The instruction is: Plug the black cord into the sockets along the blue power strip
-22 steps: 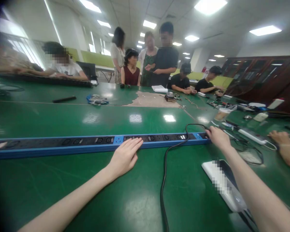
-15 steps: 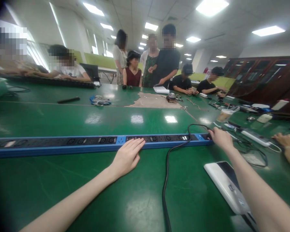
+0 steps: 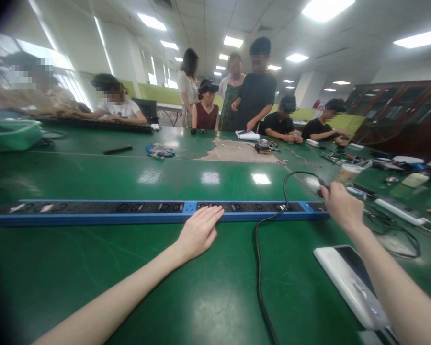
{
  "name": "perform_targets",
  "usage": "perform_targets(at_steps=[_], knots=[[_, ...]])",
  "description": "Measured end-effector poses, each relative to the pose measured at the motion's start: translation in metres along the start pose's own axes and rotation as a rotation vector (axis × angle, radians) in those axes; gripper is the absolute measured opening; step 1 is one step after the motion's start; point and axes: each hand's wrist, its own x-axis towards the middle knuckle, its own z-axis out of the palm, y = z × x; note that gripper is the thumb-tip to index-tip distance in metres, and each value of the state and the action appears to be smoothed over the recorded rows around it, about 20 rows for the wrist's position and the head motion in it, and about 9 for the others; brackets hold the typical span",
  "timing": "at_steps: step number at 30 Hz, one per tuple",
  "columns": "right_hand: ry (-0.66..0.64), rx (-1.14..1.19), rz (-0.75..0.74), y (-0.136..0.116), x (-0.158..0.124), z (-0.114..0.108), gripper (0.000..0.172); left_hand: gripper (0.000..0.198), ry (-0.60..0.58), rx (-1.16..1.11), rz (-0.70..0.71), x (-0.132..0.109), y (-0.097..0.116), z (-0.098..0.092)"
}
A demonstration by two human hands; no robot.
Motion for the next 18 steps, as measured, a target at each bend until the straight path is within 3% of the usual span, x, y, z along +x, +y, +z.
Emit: perform_targets(at_steps=[2,5,9,10,12,14,16,18], knots=[[0.079,-0.044,-0.005,-0.02,-0.005,-0.015,0.051,0.061,0.03,-0.078,-0.021,-0.001,0.001,-0.003],[0.121,0.03,-0.129,-0.048,-0.013,-0.041,0.043,0.054,0.139,-0.307,-0.124,0.003,0.003,-0.013],[0.088,0.197,-0.34,-0.09,-0.034,-0.078,0.036,0.052,0.352,-0.778,-0.339,0.025,0.014,-0.046],[0.069,0.223,-0.415,-0.103,-0.042,-0.088,0.037,0.052,0.343,-0.903,-0.368,0.031,0.019,-0.057],[0.044,0.277,-0.571,-0.128,-0.061,-0.104,0.037,0.056,0.213,-1.04,-0.352,0.04,0.033,-0.079],[0.038,0.338,-0.68,-0.151,-0.082,-0.118,0.035,0.066,0.128,-0.992,-0.284,0.043,0.048,-0.097],[0.04,0.392,-0.752,-0.17,-0.103,-0.128,0.032,0.073,0.235,-0.732,-0.263,0.039,0.062,-0.11],[0.053,0.423,-0.8,-0.183,-0.123,-0.135,0.029,0.068,0.375,-0.377,-0.227,0.031,0.072,-0.118]])
